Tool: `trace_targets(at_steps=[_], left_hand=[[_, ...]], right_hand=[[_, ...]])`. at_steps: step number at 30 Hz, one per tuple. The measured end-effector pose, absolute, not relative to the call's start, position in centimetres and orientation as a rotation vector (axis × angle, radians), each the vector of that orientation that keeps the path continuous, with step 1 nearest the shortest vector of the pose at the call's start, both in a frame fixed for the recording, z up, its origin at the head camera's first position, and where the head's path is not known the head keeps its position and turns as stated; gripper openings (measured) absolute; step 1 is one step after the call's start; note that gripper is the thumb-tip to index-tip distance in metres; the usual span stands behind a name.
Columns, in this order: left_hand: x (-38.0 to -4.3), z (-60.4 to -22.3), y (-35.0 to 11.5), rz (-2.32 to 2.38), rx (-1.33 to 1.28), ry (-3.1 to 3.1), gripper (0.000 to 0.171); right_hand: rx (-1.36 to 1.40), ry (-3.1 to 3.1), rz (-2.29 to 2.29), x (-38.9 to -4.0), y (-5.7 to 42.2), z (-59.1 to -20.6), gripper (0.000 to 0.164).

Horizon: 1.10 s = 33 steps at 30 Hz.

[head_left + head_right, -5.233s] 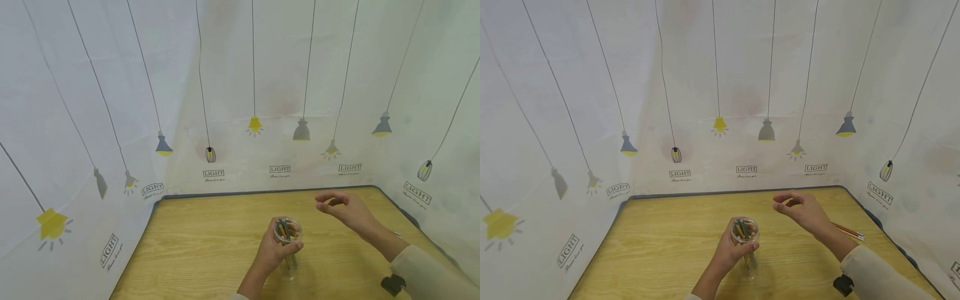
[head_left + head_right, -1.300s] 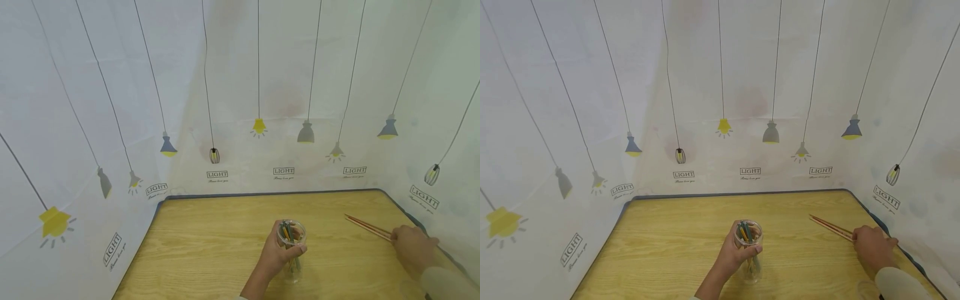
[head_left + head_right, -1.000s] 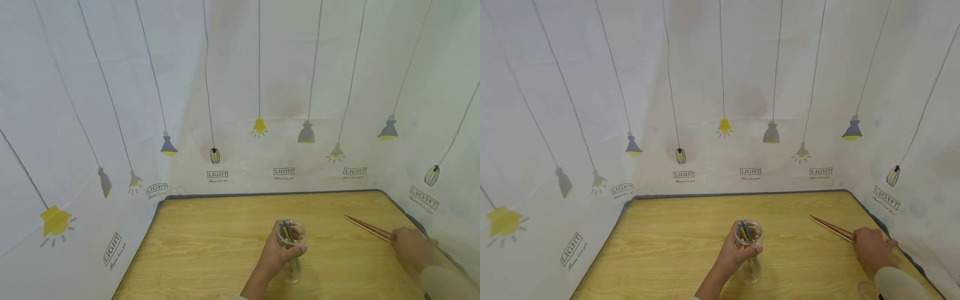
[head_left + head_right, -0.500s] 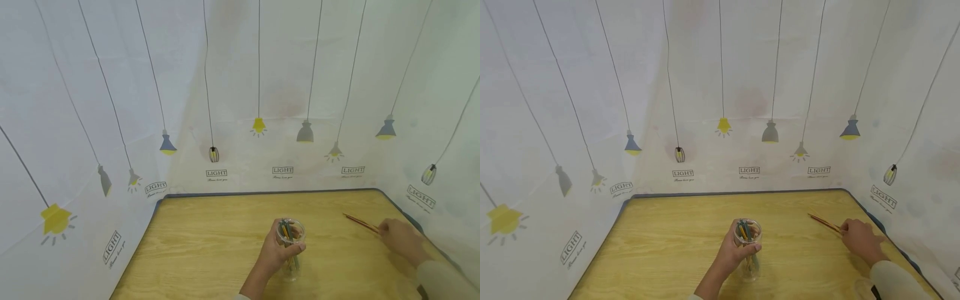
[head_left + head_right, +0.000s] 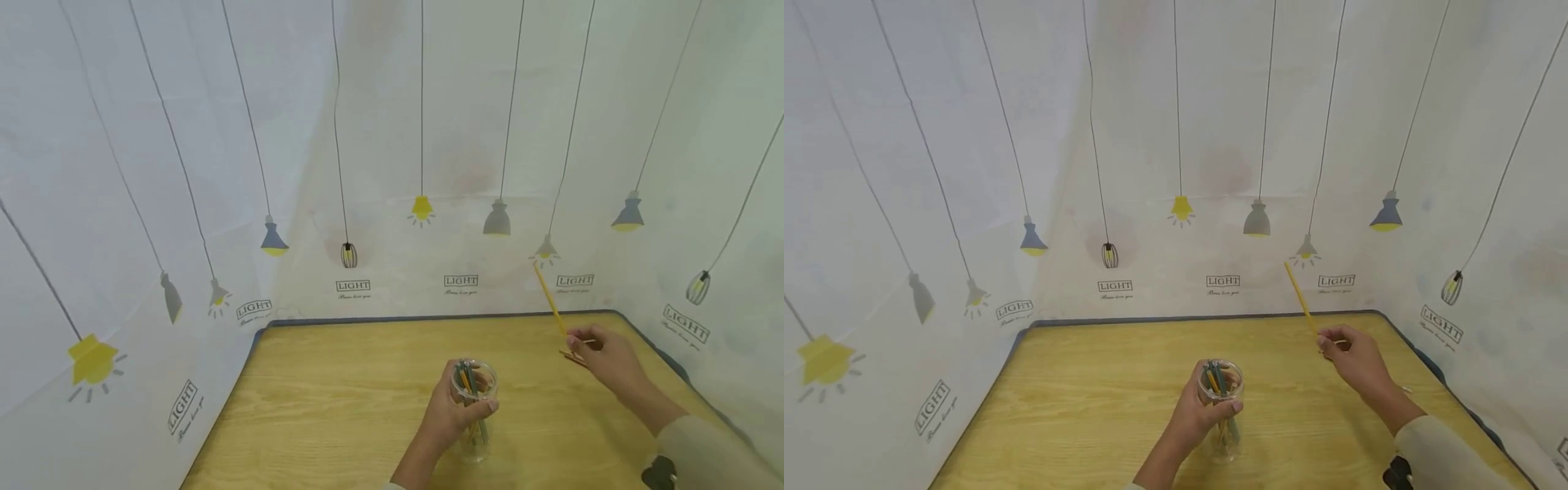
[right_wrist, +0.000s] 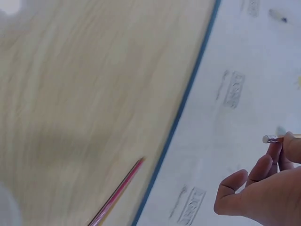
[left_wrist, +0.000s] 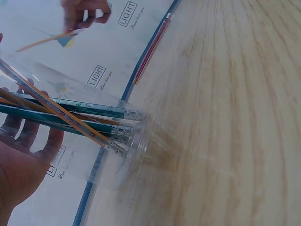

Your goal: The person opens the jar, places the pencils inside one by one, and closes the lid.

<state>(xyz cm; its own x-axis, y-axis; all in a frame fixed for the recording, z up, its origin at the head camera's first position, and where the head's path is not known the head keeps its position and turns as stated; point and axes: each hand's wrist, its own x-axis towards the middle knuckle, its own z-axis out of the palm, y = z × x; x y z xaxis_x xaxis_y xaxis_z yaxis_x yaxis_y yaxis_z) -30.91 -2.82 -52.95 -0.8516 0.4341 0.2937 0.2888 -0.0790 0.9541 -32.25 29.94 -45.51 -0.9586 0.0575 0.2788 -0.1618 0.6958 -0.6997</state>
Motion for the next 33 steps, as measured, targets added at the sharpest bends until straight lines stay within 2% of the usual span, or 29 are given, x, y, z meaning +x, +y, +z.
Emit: trace_targets(at_steps=[8, 15, 19, 33], left_hand=[[-30.8, -53.0, -2.8, 2.074, 0.812, 2.075, 0.063], [-30.8, -52.9, -2.7, 2.091, 0.807, 2.030, 0.063], [-30.9, -52.8, -2.8, 2.092, 0.805, 2.017, 0.064], [-31.0, -53.0, -2.9, 2.084, 0.816, 2.009, 0.070]], right_hand=[[0.089, -2.512, 1.580, -30.6, 25.0, -42.0, 0.049], [0.206, -2.427, 1.872, -28.6, 21.3, -39.8, 0.030], [0.296, -2.390, 1.982, -27.4, 19.3, -38.8, 0.025], [0.461, -2.415, 1.929, -26.1, 17.1, -40.0, 0.030]])
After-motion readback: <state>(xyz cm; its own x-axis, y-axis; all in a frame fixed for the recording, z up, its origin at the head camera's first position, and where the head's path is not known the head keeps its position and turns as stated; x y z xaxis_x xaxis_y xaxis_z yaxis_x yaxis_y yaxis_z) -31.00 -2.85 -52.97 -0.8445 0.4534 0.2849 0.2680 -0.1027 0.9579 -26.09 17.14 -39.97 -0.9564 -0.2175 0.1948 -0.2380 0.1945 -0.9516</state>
